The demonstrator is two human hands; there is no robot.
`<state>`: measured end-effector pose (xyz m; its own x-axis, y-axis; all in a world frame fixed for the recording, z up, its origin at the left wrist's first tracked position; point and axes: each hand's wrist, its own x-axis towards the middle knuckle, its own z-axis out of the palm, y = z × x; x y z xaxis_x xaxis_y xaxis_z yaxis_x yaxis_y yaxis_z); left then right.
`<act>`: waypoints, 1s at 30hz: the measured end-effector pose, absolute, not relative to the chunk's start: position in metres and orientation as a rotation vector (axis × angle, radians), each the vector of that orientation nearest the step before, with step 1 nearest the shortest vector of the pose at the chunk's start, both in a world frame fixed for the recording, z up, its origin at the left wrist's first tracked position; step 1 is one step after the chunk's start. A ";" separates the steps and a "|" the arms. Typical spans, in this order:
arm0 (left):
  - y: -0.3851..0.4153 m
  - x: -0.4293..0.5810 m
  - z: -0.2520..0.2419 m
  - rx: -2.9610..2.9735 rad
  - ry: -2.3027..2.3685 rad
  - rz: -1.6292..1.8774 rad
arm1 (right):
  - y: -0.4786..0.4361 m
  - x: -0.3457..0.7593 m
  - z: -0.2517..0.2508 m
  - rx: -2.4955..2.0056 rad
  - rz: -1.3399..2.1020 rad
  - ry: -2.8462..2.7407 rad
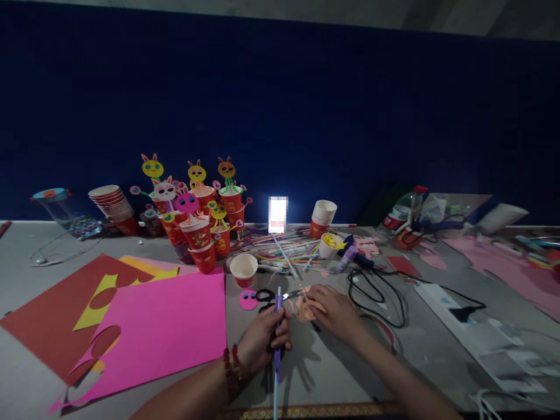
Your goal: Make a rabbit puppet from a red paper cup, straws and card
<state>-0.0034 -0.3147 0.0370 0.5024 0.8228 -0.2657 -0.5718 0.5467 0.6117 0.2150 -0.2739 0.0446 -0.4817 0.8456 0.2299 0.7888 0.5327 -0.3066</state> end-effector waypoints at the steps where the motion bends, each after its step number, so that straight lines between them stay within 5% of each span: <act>1: -0.315 -0.003 0.037 0.487 0.580 0.884 | -0.274 0.215 0.045 -1.350 0.217 -2.432; 30: -0.315 -0.003 0.042 0.506 0.601 0.875 | -0.279 0.211 0.054 -1.262 0.156 -2.435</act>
